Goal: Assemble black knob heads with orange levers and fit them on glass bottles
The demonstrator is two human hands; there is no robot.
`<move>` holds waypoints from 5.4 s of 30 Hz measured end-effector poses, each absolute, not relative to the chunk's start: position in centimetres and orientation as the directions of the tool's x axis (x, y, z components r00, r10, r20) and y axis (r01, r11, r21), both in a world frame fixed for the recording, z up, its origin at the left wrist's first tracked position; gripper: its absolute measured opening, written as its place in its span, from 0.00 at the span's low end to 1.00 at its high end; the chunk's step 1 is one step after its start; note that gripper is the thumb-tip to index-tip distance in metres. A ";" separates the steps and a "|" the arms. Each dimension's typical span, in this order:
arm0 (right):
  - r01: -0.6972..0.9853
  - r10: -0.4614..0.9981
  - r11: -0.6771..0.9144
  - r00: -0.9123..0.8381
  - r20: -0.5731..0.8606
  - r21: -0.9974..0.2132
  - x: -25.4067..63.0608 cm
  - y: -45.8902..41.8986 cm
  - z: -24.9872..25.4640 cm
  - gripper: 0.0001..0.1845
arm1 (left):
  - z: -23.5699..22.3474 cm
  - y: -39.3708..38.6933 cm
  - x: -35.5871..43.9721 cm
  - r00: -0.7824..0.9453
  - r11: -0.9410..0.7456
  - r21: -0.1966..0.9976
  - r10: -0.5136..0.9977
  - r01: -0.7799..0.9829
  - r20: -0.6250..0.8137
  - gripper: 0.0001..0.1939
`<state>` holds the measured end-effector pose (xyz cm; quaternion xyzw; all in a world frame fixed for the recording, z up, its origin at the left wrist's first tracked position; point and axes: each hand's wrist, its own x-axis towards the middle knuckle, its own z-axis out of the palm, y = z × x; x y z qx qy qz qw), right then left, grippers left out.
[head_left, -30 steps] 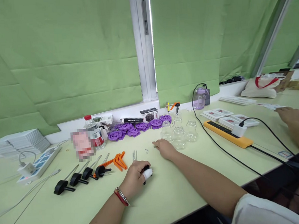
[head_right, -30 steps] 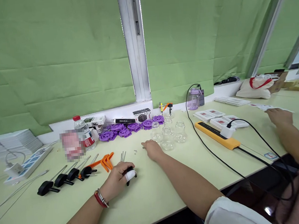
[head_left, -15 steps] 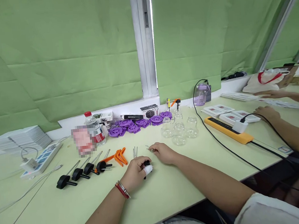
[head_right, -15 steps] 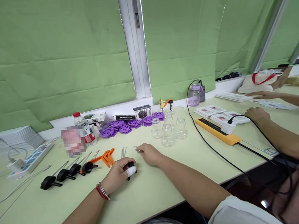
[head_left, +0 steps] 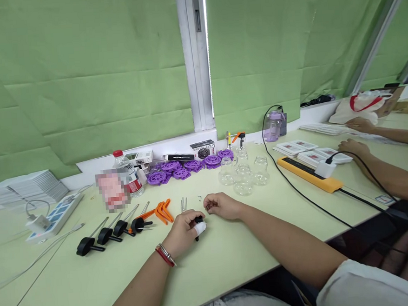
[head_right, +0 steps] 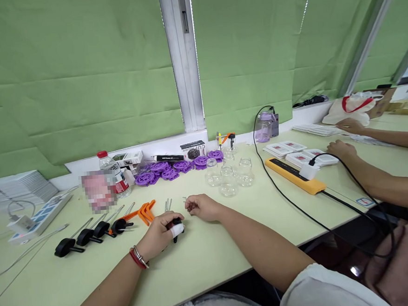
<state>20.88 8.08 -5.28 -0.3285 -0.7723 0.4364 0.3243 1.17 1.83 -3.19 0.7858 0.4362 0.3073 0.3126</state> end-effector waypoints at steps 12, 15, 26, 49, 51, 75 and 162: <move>0.153 0.809 0.301 -0.564 0.167 -0.941 21.1 8.3 -5.1 0.09 | -2.8 1.8 1.1 0.486 -0.459 0.741 0.849 0.489 0.205 0.09; 0.129 0.819 0.266 -0.553 0.153 -0.955 21.1 8.4 -5.2 0.09 | -2.8 1.9 1.1 0.493 -0.470 0.731 0.844 0.494 0.210 0.09; 0.017 0.850 0.167 -0.509 0.135 -0.986 20.8 8.7 -5.7 0.12 | -2.7 1.9 1.1 0.495 -0.469 0.728 0.845 0.500 0.204 0.10; 0.599 0.908 0.310 -0.416 0.044 -0.738 21.8 7.7 -4.2 0.09 | -2.5 2.2 1.2 0.481 -0.521 0.651 0.837 0.552 0.262 0.10; 0.585 0.894 0.346 -0.443 0.069 -0.733 21.6 7.7 -4.4 0.09 | -2.5 2.2 1.2 0.485 -0.523 0.656 0.834 0.544 0.263 0.09; 0.330 0.674 0.723 -0.529 0.516 -0.607 19.5 4.7 -2.3 0.07 | -2.9 2.3 1.3 0.499 -0.543 0.656 0.820 0.524 0.280 0.12; 0.682 0.812 0.583 -0.461 0.359 -0.442 16.6 3.2 -3.8 0.16 | -2.1 3.6 -3.1 -0.132 -0.349 0.820 0.884 0.455 0.449 0.12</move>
